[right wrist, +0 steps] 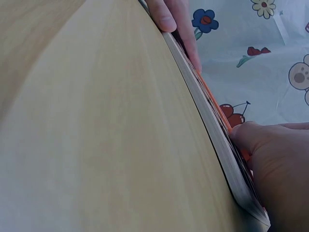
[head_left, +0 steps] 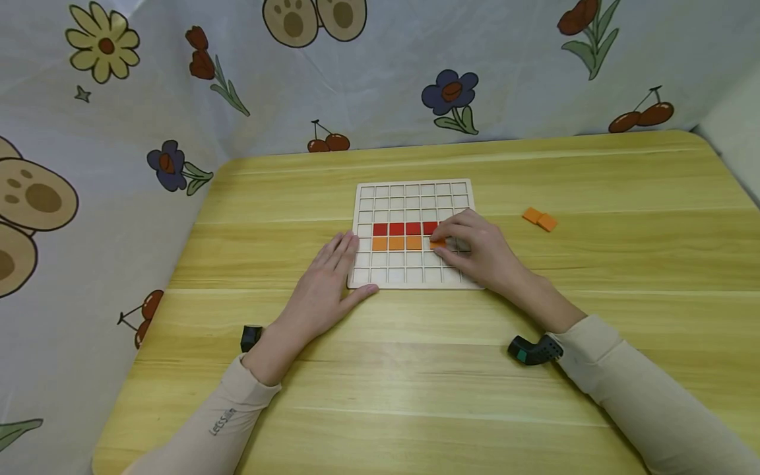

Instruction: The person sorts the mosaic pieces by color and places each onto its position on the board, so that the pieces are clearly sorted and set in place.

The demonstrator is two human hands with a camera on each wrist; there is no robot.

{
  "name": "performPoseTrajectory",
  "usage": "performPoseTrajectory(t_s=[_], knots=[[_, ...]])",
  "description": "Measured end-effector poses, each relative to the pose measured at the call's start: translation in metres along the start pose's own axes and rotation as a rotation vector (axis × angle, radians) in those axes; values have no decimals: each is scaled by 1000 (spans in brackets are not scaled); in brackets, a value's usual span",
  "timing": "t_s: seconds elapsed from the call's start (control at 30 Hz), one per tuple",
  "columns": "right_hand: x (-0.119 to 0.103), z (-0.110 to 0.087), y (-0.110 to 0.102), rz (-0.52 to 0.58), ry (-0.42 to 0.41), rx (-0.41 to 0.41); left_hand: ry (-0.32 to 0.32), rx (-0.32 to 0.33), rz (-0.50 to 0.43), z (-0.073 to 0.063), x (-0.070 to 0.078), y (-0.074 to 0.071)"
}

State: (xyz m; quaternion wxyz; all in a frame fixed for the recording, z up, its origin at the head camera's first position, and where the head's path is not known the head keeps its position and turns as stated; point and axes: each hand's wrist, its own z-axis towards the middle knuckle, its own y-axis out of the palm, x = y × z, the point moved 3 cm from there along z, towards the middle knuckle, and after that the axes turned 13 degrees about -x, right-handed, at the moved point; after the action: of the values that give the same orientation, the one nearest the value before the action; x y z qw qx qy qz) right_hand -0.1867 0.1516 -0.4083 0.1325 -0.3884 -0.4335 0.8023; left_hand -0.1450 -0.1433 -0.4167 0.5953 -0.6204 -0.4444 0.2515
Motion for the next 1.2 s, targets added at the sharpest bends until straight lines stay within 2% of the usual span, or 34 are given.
performPoseTrajectory(t_s=[0.33,0.6,0.77,0.97,1.2], knots=[[3,-3,0,5,-36,46,-2,1,-4,0,1,-1],[0,-1,2,-29,-159,13,-11,-13,-11,0,0,0],[-1,0,4,-38,-193,-13,-14,-14,-7,0,1,0],[-1,-3,2,-28,-132,4,-7,-9,-7,-1,1,0],[4,-6,-4,-12,-28,126,-7,-8,-8,-1,2,0]])
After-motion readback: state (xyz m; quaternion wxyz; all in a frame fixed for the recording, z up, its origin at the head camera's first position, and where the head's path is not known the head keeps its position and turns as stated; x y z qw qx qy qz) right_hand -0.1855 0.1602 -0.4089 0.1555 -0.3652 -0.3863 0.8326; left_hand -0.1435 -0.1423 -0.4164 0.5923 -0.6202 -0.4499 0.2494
